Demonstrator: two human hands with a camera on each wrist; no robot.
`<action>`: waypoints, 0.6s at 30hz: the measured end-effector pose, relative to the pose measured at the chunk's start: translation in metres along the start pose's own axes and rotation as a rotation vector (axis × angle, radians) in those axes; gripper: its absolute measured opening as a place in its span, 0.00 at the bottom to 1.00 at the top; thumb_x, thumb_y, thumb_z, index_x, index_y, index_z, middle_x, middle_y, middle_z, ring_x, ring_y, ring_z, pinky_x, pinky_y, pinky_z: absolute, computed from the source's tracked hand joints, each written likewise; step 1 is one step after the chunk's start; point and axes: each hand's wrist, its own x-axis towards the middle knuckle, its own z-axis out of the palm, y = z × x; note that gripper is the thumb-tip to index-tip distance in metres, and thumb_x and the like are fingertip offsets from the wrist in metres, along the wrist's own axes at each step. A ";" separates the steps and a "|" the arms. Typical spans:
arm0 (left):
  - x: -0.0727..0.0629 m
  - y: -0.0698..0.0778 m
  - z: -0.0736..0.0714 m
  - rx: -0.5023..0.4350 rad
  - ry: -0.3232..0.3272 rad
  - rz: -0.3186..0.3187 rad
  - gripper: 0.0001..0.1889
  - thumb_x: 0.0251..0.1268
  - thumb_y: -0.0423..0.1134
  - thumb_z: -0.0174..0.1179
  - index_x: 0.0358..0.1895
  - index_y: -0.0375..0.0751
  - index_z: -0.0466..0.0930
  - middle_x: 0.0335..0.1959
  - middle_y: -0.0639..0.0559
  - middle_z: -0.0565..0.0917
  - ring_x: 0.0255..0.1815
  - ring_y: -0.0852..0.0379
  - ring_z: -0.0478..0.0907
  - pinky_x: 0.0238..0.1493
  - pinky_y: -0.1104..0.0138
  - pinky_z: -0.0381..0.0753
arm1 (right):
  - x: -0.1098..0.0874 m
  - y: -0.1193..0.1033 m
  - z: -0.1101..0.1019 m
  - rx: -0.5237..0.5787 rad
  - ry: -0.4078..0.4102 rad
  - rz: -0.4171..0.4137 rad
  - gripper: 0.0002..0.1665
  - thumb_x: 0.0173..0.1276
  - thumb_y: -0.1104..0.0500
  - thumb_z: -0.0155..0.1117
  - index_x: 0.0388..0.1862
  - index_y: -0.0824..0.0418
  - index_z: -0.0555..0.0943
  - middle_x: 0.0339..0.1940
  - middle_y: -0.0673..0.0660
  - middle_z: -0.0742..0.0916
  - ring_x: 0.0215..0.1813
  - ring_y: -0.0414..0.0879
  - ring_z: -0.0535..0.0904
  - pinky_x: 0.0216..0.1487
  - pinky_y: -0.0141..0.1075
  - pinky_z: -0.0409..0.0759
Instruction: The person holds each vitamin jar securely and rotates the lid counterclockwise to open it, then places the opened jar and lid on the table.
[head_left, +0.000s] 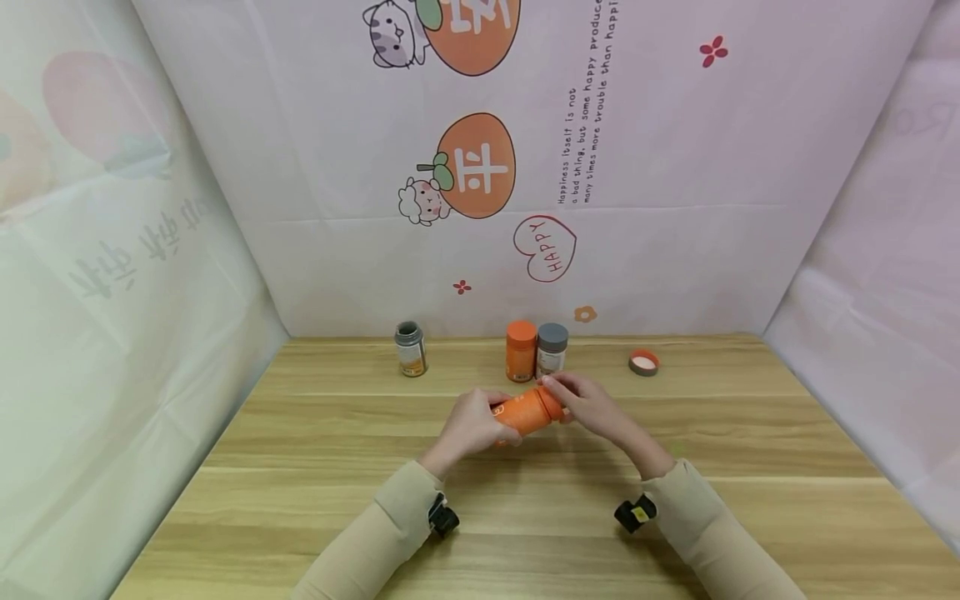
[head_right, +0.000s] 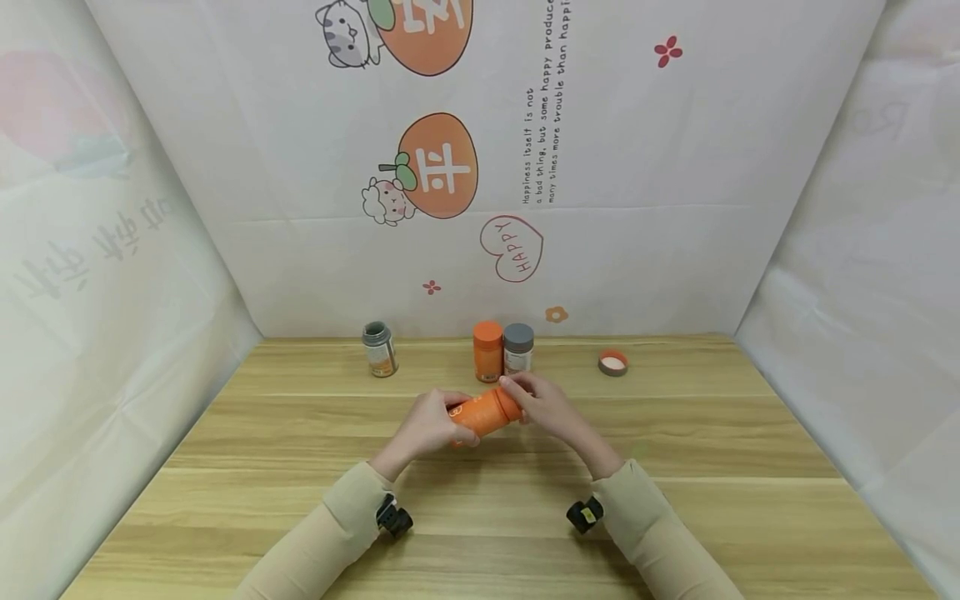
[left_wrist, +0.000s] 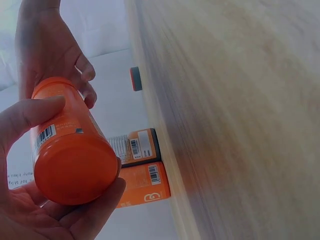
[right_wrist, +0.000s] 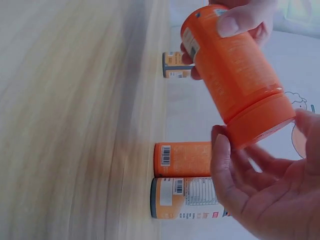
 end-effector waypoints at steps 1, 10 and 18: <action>0.000 0.000 0.000 0.003 0.003 0.001 0.26 0.28 0.41 0.73 0.44 0.48 0.86 0.33 0.57 0.84 0.30 0.60 0.75 0.33 0.67 0.74 | 0.000 0.000 0.000 0.004 -0.010 0.019 0.32 0.73 0.41 0.46 0.62 0.65 0.72 0.53 0.65 0.81 0.49 0.53 0.80 0.42 0.48 0.82; -0.001 0.001 0.000 0.019 0.015 0.008 0.26 0.27 0.41 0.74 0.42 0.48 0.87 0.32 0.57 0.84 0.30 0.60 0.75 0.33 0.67 0.73 | -0.010 -0.019 -0.005 0.011 -0.055 0.134 0.32 0.73 0.43 0.47 0.58 0.71 0.71 0.48 0.65 0.81 0.42 0.50 0.81 0.40 0.45 0.83; 0.000 -0.001 0.001 0.035 0.030 0.013 0.27 0.26 0.41 0.75 0.43 0.47 0.87 0.34 0.57 0.85 0.31 0.60 0.75 0.34 0.67 0.73 | -0.004 0.000 -0.005 0.059 -0.066 0.141 0.34 0.70 0.39 0.52 0.55 0.68 0.73 0.47 0.64 0.80 0.41 0.49 0.82 0.42 0.48 0.82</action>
